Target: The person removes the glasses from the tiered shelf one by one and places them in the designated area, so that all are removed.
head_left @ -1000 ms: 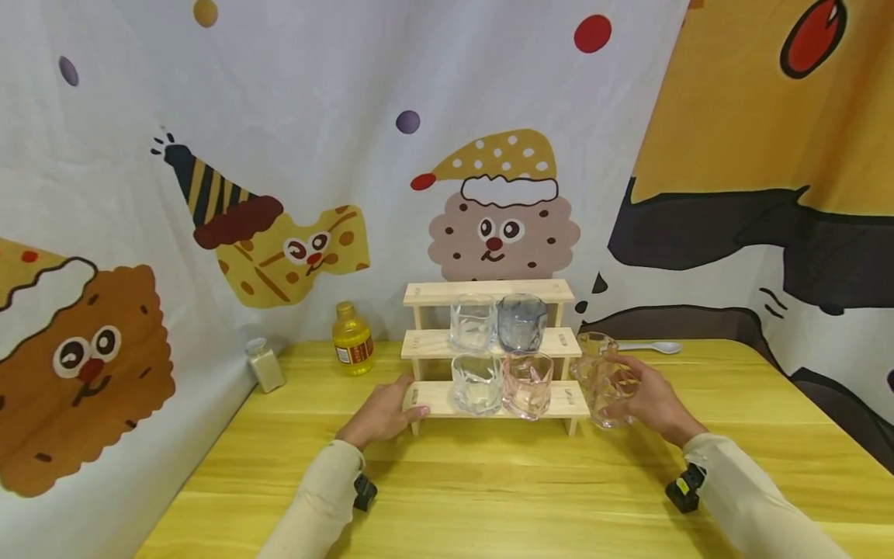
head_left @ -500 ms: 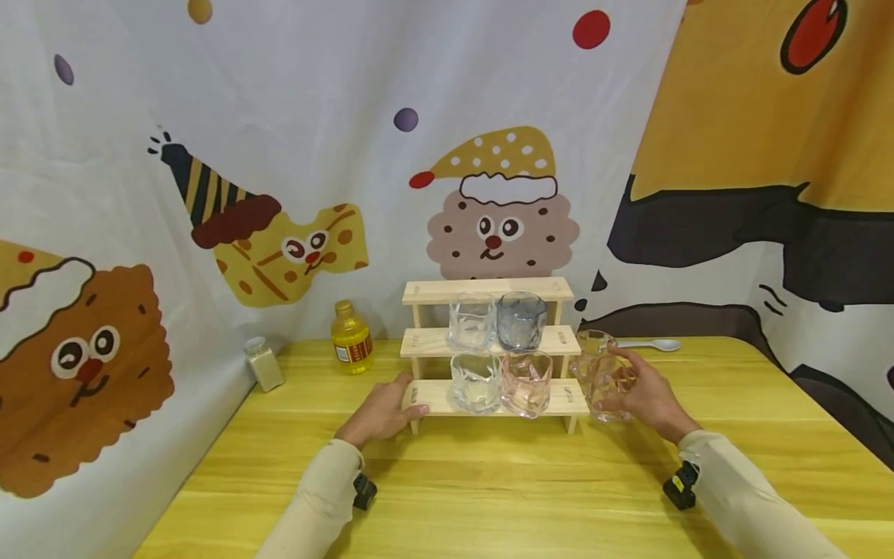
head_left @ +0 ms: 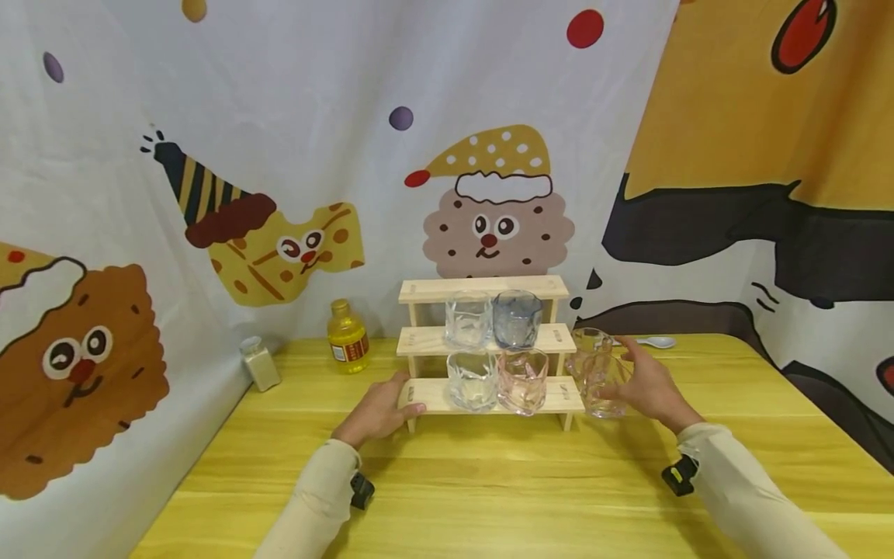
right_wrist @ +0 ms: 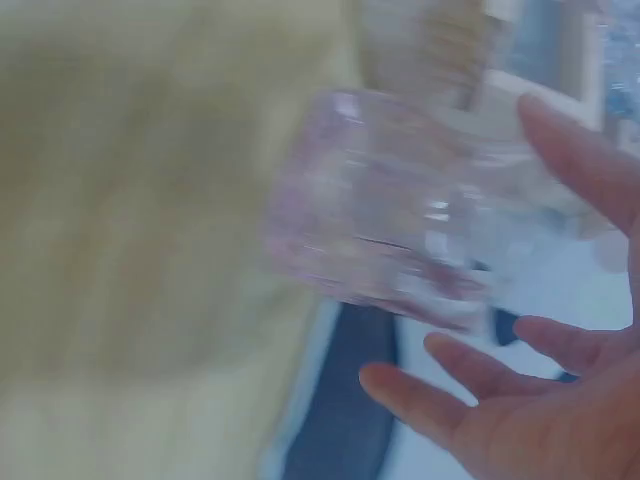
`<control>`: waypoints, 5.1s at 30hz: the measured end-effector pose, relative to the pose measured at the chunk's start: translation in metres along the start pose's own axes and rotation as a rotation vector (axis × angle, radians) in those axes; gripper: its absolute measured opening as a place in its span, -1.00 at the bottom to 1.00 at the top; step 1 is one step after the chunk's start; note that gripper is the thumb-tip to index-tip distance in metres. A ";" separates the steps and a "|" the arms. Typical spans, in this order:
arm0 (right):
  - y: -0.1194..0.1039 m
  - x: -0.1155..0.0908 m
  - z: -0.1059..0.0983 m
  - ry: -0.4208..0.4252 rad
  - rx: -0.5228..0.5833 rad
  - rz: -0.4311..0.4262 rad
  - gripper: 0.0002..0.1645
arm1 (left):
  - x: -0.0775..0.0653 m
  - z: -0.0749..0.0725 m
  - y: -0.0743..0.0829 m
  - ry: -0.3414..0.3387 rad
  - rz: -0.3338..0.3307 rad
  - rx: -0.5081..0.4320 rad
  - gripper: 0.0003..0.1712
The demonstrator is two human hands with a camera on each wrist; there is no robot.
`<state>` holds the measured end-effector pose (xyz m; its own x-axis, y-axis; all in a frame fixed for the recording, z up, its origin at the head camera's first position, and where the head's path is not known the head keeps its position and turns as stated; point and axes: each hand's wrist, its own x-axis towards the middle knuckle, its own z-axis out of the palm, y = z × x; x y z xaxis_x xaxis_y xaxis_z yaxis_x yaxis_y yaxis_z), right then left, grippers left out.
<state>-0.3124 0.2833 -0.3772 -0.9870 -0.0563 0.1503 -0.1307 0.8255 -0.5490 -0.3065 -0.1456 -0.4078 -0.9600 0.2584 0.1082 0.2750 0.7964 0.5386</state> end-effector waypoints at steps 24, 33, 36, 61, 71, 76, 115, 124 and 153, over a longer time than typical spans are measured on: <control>-0.095 0.033 0.006 0.040 0.409 -0.188 0.10 | 0.000 0.003 -0.003 -0.002 -0.016 -0.029 -0.30; -0.108 0.051 0.006 -0.116 0.378 -0.149 0.16 | -0.001 0.000 -0.002 -0.002 -0.020 -0.024 -0.29; -0.111 0.055 0.006 -0.144 0.359 -0.149 0.16 | -0.002 -0.001 -0.001 -0.001 -0.018 -0.023 -0.30; -0.120 0.068 0.010 -0.102 0.424 -0.069 0.06 | -0.004 -0.001 0.001 -0.005 -0.033 -0.045 -0.29; -0.120 0.062 -0.002 -0.118 0.507 -0.068 0.07 | -0.005 0.003 -0.001 -0.007 -0.035 -0.059 -0.30; -0.122 0.054 -0.012 -0.151 0.582 -0.061 0.07 | -0.004 0.003 -0.001 -0.011 -0.041 -0.057 -0.27; -0.006 -0.059 -0.039 -0.025 0.263 -0.017 0.19 | -0.001 0.003 -0.002 0.007 -0.040 -0.079 -0.29; 0.008 -0.071 -0.023 -0.030 0.195 0.024 0.21 | -0.002 0.002 -0.001 0.012 -0.041 -0.074 -0.30; 0.014 -0.068 0.010 -0.046 0.075 0.035 0.45 | -0.004 0.005 -0.001 0.026 -0.034 -0.098 -0.32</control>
<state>-0.2480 0.2934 -0.4032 -0.9941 -0.0555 0.0933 -0.1013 0.7834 -0.6132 -0.3026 -0.1446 -0.4135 -0.9701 0.2164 0.1096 0.2368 0.7467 0.6216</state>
